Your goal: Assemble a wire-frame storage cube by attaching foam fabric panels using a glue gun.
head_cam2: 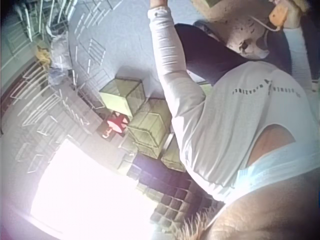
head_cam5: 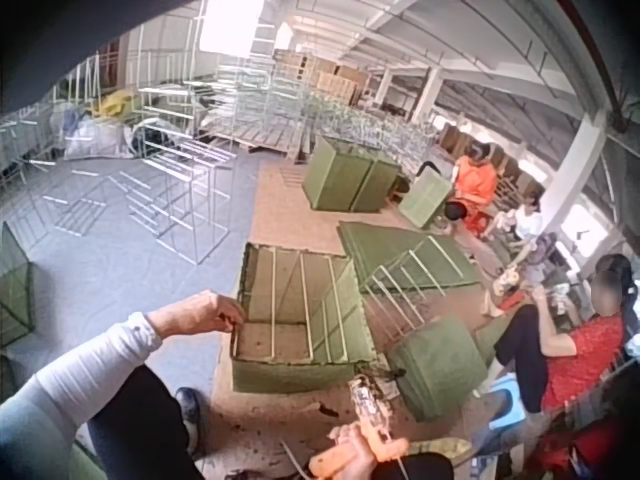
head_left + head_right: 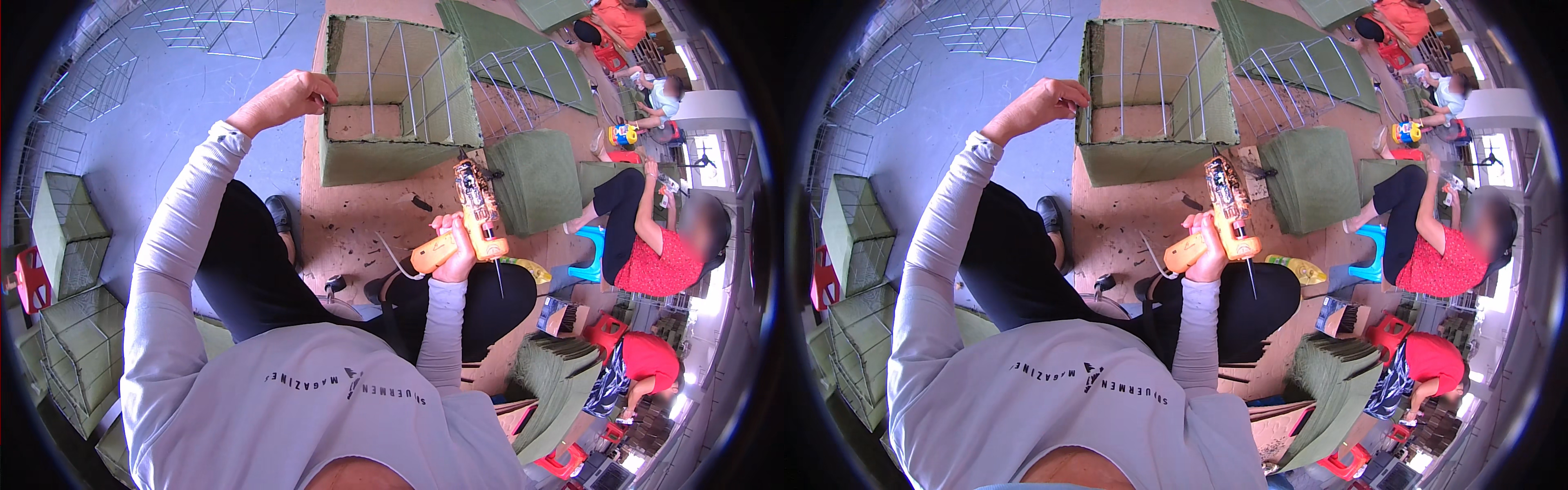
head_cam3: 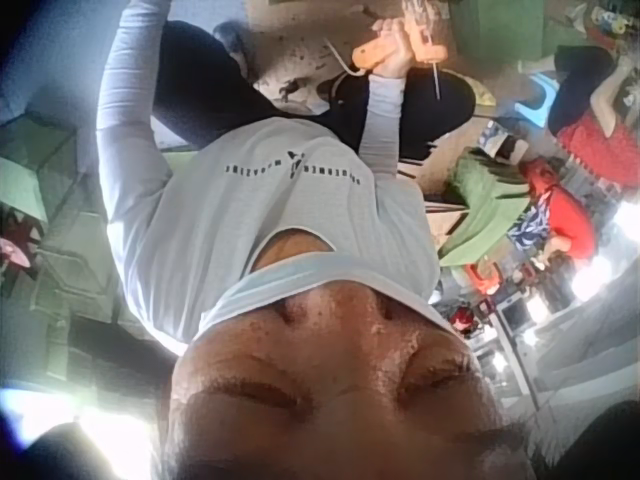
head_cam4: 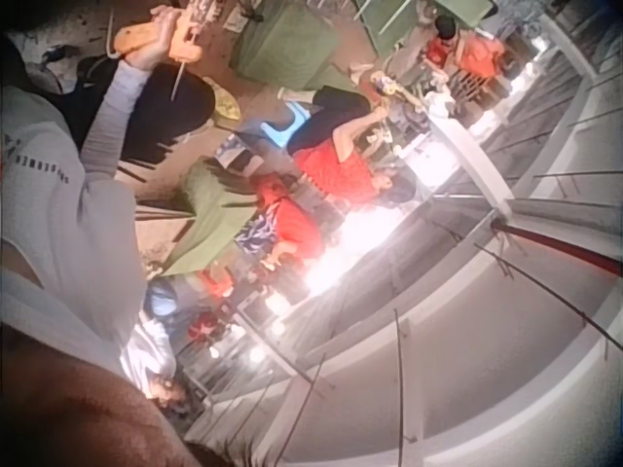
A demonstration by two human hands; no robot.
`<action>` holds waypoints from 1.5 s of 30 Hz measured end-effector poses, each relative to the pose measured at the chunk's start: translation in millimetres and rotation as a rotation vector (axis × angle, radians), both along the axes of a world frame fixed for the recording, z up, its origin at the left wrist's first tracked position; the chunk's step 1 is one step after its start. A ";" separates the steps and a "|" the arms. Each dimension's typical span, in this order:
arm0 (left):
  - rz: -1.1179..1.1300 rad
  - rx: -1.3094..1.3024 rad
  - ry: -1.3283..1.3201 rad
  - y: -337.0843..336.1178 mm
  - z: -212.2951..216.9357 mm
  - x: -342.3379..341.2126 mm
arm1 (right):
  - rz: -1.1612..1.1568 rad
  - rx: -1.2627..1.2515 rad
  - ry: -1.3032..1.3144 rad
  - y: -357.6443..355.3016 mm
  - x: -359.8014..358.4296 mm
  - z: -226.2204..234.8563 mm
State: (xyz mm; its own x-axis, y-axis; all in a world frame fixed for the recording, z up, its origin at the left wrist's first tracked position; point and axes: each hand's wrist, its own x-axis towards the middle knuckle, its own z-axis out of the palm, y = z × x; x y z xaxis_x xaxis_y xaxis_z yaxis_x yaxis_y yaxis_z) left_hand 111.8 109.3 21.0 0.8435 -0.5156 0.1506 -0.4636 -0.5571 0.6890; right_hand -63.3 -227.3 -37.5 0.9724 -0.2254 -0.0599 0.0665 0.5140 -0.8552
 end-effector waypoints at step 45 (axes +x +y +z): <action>-0.034 0.001 -0.021 3.9 -3.4 0.5 | -0.106 -0.028 0.020 -23.1 16.8 9.9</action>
